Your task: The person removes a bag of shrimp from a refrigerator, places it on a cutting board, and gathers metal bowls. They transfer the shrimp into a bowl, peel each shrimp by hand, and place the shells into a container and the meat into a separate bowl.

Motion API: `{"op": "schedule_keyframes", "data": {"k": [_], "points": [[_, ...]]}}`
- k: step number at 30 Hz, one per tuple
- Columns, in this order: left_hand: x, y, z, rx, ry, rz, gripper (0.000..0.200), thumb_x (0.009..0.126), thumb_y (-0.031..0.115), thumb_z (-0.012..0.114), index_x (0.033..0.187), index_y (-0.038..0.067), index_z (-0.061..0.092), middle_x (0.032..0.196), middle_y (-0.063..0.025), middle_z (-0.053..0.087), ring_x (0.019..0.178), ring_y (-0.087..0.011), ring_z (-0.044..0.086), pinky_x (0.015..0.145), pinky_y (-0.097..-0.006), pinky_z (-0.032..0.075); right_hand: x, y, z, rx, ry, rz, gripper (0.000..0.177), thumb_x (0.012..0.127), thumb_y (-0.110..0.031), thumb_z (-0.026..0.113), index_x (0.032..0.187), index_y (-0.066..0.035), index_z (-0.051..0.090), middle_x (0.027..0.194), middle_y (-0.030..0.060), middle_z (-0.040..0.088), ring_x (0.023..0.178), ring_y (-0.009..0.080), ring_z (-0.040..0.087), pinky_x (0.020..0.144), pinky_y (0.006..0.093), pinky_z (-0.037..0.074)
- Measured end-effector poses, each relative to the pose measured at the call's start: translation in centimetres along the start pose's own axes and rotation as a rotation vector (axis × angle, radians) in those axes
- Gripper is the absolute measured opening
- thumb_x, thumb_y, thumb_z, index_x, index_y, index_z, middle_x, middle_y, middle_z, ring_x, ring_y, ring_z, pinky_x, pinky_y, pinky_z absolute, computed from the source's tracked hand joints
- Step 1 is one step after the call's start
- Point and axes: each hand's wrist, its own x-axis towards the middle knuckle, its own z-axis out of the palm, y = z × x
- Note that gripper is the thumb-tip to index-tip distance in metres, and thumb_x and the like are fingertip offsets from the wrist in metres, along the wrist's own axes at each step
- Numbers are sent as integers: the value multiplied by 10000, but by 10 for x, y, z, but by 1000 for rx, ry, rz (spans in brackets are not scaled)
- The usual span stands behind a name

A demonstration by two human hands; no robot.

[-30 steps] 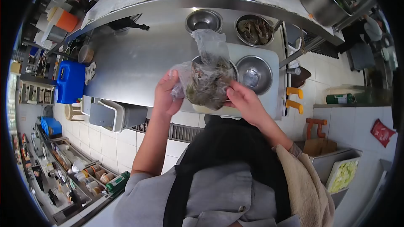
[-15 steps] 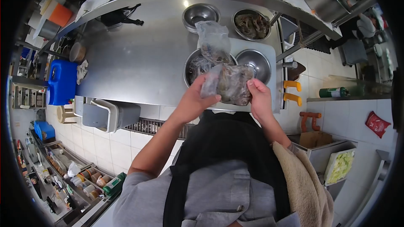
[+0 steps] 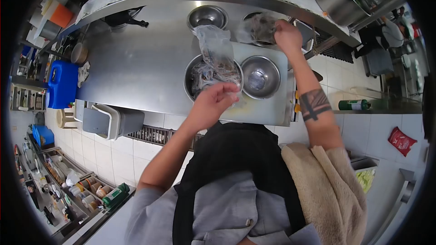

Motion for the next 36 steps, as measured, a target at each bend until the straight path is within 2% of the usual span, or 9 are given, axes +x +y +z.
{"op": "schedule_keyframes", "data": {"k": [3,6,10,12,15,16,17,19,36], "points": [[-22,-20,-3,90,88,-58,304,1033,89,621,1313,-29,601,1265,-114,693,1132,-226,700,989,-352,542,38,-12,3,-163,-276,-88,301,921,-218,551,1135,-133,745,1124,186,739,1051,403,691,913,503,552],[-47,-45,-15,4,189,-73,236,1044,92,601,1245,-27,635,1230,-124,709,1092,-213,706,962,-348,555,66,7,22,-222,82,-286,281,968,-247,539,1124,-110,729,1156,179,733,1092,412,680,955,501,532],[-69,-57,-23,-66,320,-135,238,1051,113,599,1251,-10,636,1176,-93,728,1051,-172,707,902,-302,547,102,49,58,-206,43,-395,290,969,-230,535,1098,-47,720,1127,189,737,1067,414,683,946,498,526],[-76,-64,-22,-111,361,-154,239,1051,116,599,1248,-16,635,1169,-96,728,1046,-170,707,903,-303,547,114,81,83,-330,78,-626,290,970,-204,531,1086,-15,718,1126,227,722,1070,427,666,957,492,509],[-77,-66,-27,-182,403,-149,246,1048,124,607,1233,-36,635,1155,-104,729,1026,-169,705,910,-308,547,108,31,36,-173,0,-478,398,1002,-305,498,1264,-66,680,1322,174,680,1252,366,623,1089,463,453],[-78,-66,-27,-149,406,-145,231,1045,121,606,1215,-32,643,1144,-103,737,1017,-170,713,900,-311,549,99,25,25,-7,-252,-212,383,1013,-338,519,1255,-94,688,1315,158,686,1228,362,631,1075,456,461],[-77,-64,-30,-107,403,-133,216,1043,117,605,1197,-27,650,1134,-103,745,1008,-172,721,890,-314,551,95,28,23,-6,-249,-201,383,1013,-338,519,1255,-94,688,1315,158,686,1228,362,631,1075,456,461],[-70,-61,-35,-81,397,-95,219,1041,120,608,1197,-27,651,1133,-100,744,1003,-170,718,892,-315,550,105,17,19,-200,274,-721,369,1022,-294,521,1256,-52,673,1329,220,657,1250,357,621,1055,448,478],[-78,-75,-36,97,368,-183,220,1020,165,649,1166,1,673,1030,-45,743,973,-128,690,878,-295,518,125,66,14,-301,88,-486,407,1017,-363,556,1334,-114,616,1387,142,627,1203,350,638,1087,481,468]]}}
